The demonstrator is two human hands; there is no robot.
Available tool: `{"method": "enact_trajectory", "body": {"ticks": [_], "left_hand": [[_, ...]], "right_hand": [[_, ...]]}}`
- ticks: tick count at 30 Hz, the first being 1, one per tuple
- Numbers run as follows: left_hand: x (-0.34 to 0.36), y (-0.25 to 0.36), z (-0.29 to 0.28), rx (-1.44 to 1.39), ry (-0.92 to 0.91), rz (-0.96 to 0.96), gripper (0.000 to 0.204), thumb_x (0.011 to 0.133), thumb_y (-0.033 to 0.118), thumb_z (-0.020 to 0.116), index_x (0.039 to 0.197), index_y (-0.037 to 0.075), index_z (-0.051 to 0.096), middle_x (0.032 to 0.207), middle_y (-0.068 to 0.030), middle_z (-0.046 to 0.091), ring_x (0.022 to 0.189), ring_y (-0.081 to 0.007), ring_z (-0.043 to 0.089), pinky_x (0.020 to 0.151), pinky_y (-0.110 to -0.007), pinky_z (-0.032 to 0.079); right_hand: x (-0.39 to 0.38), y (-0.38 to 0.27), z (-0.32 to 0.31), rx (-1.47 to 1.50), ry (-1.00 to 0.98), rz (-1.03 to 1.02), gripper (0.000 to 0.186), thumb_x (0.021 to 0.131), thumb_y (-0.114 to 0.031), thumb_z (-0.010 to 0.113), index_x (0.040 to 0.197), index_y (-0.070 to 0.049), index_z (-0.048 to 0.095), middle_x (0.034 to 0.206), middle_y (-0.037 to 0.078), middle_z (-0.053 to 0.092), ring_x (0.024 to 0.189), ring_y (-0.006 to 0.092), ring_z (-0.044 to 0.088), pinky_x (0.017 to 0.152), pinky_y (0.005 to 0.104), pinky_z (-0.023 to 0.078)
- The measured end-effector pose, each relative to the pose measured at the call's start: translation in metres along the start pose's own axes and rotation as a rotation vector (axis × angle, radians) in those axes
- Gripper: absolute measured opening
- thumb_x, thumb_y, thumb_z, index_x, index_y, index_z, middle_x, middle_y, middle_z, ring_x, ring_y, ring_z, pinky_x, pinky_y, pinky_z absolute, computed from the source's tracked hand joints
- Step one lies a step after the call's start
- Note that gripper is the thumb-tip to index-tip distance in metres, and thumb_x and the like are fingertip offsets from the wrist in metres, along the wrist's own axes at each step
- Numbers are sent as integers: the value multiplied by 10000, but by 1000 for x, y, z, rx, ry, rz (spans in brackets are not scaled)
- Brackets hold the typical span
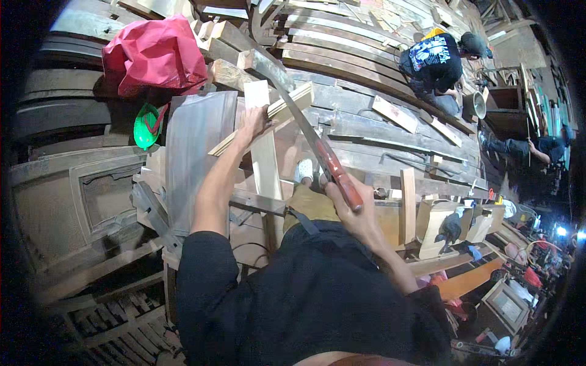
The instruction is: The person cuts wooden boards using a hand saw while holding the wood in place by hand.
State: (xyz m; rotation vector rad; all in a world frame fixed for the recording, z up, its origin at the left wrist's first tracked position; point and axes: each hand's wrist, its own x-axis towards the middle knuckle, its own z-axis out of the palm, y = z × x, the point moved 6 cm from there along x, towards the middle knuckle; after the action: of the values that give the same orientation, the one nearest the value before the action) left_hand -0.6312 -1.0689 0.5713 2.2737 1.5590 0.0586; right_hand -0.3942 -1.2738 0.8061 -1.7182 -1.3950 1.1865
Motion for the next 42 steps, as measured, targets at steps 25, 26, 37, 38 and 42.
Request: {"method": "enact_trajectory", "body": {"ticks": [25,26,37,38,42], "left_hand": [[8,-11,14,0,-20,-45,503,762,488,783,980,57,642,798,-203,679,785,-384,681,690,-493,536],[7,-11,14,-4,-19,-39,503,762,488,783,980,57,642,798,-203,679,785,-384,681,690,-493,536],[-1,-9,-1,-127,12,-14,564,724,531,801,976,50,647,807,-200,684,779,-391,675,653,-494,526],[1,-6,-1,-130,15,-7,564,724,531,801,976,50,647,807,-200,684,779,-391,675,653,-494,526],[1,-7,10,-75,-18,-7,571,745,552,776,971,44,643,797,-196,684,762,-384,682,637,-491,528]], "right_hand": [[-24,-3,-16,148,3,125,211,948,-188,641,997,16,646,660,-2,537,605,64,483,541,264,393],[-21,-4,-14,155,31,128,207,947,-182,641,995,19,646,657,-1,537,599,64,480,537,265,392],[-24,-9,-28,-12,-87,38,214,943,-217,653,908,-12,604,644,8,514,564,73,461,511,260,372],[-30,-11,-28,-90,-72,7,209,941,-212,653,917,-11,602,640,17,515,564,75,445,515,263,364],[-44,-9,-19,-75,-111,120,201,942,-207,647,997,-16,616,635,38,516,574,91,435,529,286,370]]}}
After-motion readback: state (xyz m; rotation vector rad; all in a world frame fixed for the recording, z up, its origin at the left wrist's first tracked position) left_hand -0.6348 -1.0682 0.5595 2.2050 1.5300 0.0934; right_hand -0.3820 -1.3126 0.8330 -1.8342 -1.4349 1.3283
